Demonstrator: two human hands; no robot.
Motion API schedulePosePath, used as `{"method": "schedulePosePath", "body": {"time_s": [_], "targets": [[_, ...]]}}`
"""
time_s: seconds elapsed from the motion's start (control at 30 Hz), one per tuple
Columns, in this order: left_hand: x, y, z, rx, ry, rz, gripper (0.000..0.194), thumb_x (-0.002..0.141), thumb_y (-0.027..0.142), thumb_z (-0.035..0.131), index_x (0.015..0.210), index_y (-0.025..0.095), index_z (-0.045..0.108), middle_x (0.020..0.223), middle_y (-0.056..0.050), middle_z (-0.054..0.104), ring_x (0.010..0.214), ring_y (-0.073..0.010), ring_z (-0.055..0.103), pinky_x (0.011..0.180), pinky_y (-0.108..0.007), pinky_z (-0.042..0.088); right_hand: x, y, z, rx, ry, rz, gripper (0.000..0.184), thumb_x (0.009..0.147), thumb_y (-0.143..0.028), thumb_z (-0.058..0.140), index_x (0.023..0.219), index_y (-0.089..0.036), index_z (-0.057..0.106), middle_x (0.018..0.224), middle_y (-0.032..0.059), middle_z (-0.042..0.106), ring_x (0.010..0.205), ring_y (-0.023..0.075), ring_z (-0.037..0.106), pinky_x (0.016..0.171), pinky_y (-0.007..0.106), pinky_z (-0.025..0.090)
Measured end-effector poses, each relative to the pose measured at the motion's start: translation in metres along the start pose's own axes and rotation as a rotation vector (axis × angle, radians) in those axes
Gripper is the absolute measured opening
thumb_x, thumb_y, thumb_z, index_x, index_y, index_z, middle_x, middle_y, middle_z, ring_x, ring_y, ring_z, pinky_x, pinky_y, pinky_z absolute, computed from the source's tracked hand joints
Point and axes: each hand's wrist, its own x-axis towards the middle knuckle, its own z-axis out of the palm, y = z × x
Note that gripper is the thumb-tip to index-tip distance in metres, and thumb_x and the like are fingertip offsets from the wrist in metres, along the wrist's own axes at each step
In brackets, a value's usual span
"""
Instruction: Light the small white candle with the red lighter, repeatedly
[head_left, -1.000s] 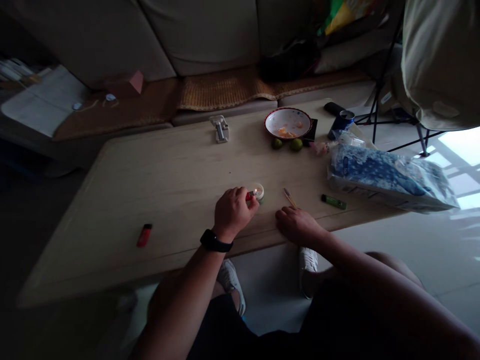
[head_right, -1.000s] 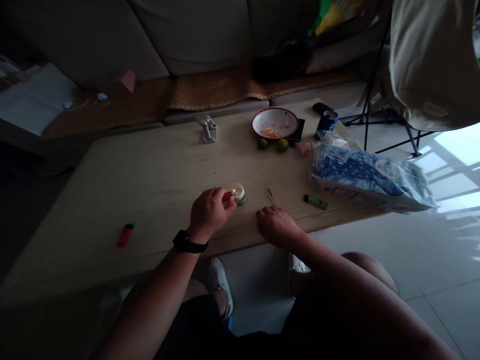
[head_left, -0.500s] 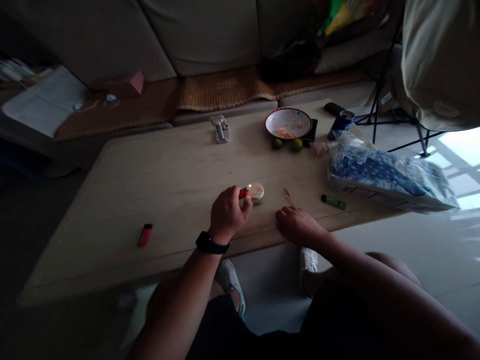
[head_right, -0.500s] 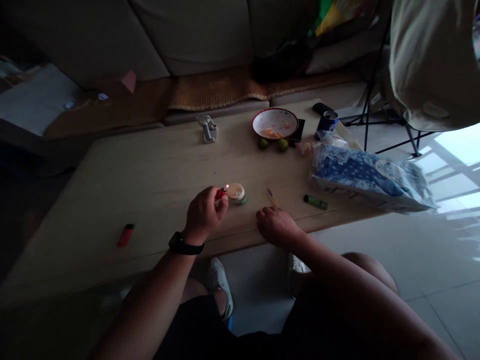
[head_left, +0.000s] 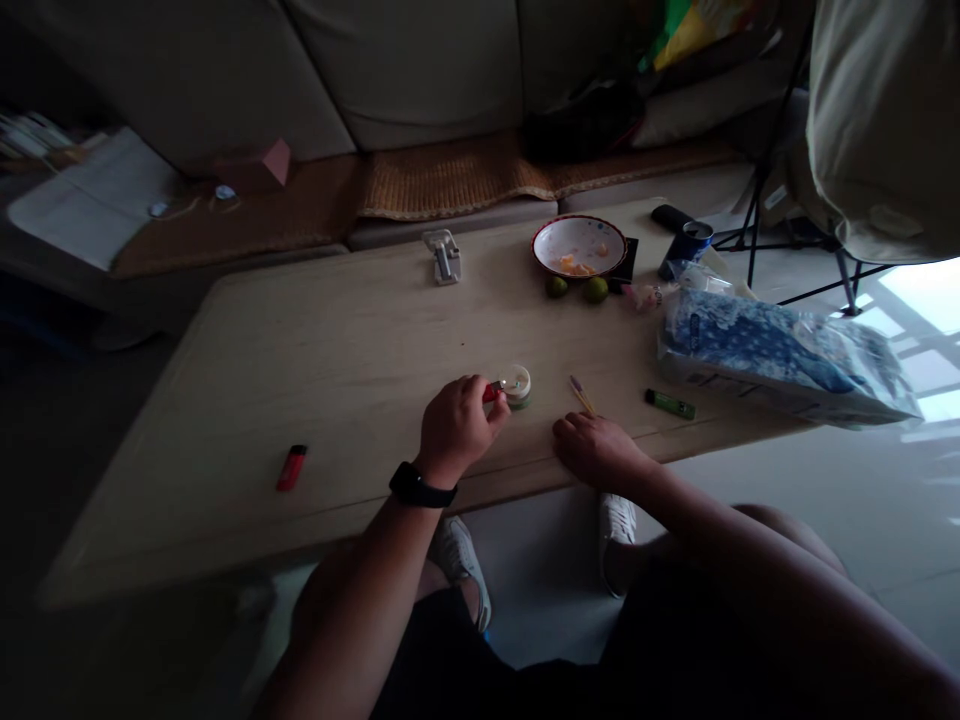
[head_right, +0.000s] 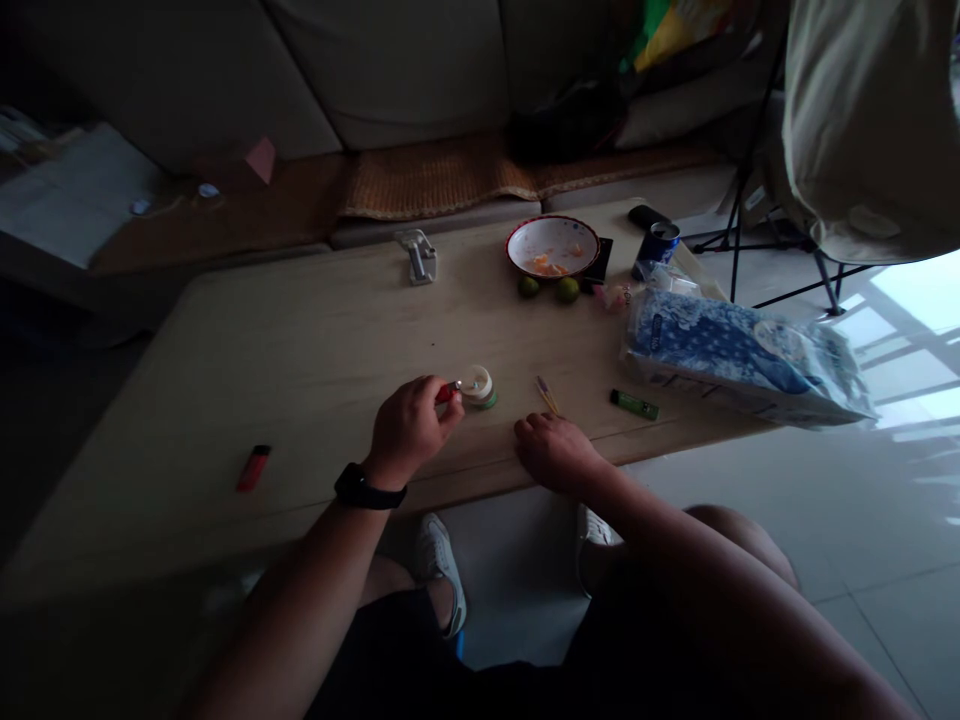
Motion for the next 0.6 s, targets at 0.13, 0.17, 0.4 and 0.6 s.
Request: {"method": "schedulePosePath", "body": {"time_s": [0.13, 0.17, 0.4, 0.6], "targets": [[0.004, 0.006, 0.001, 0.032, -0.031, -0.002, 0.019, 0.094, 0.036, 0.053, 0.088, 0.020, 0.060, 0.084, -0.009, 0.069, 0.081, -0.0238, 0.064, 0.071, -0.035, 0.045, 0.000, 0.000, 0.000, 0.004, 0.015, -0.007, 0.019, 0.103, -0.028, 0.045, 0.103, -0.017, 0.061, 0.101, 0.0103, 0.067, 0.089, 0.0199, 0.060, 0.081, 0.030, 0.040], [0.005, 0.008, 0.002, 0.034, -0.033, 0.002, 0.019, 0.094, 0.037, 0.053, 0.088, 0.020, 0.060, 0.084, -0.009, 0.069, 0.081, -0.0239, 0.064, 0.071, -0.036, 0.045, 0.000, 0.000, 0.000, 0.006, 0.016, -0.012, 0.020, 0.103, -0.028, 0.045, 0.103, -0.017, 0.061, 0.101, 0.0103, 0.067, 0.090, 0.0199, 0.060, 0.081, 0.030, 0.040], [0.006, 0.012, 0.001, 0.074, -0.024, 0.012, 0.020, 0.094, 0.037, 0.053, 0.088, 0.019, 0.060, 0.085, -0.008, 0.069, 0.082, -0.0248, 0.063, 0.071, -0.036, 0.044, -0.001, -0.001, -0.004, 0.012, 0.005, -0.001, 0.019, 0.102, -0.028, 0.046, 0.102, -0.017, 0.061, 0.101, 0.0099, 0.067, 0.088, 0.0192, 0.060, 0.079, 0.030, 0.039], [0.008, 0.013, -0.001, 0.079, -0.029, 0.012, 0.020, 0.094, 0.037, 0.053, 0.087, 0.020, 0.060, 0.084, -0.009, 0.069, 0.082, -0.0251, 0.064, 0.070, -0.036, 0.044, -0.001, -0.002, -0.004, 0.017, 0.003, 0.003, 0.018, 0.102, -0.026, 0.047, 0.102, -0.016, 0.062, 0.100, 0.0105, 0.068, 0.087, 0.0191, 0.060, 0.078, 0.030, 0.039]]}}
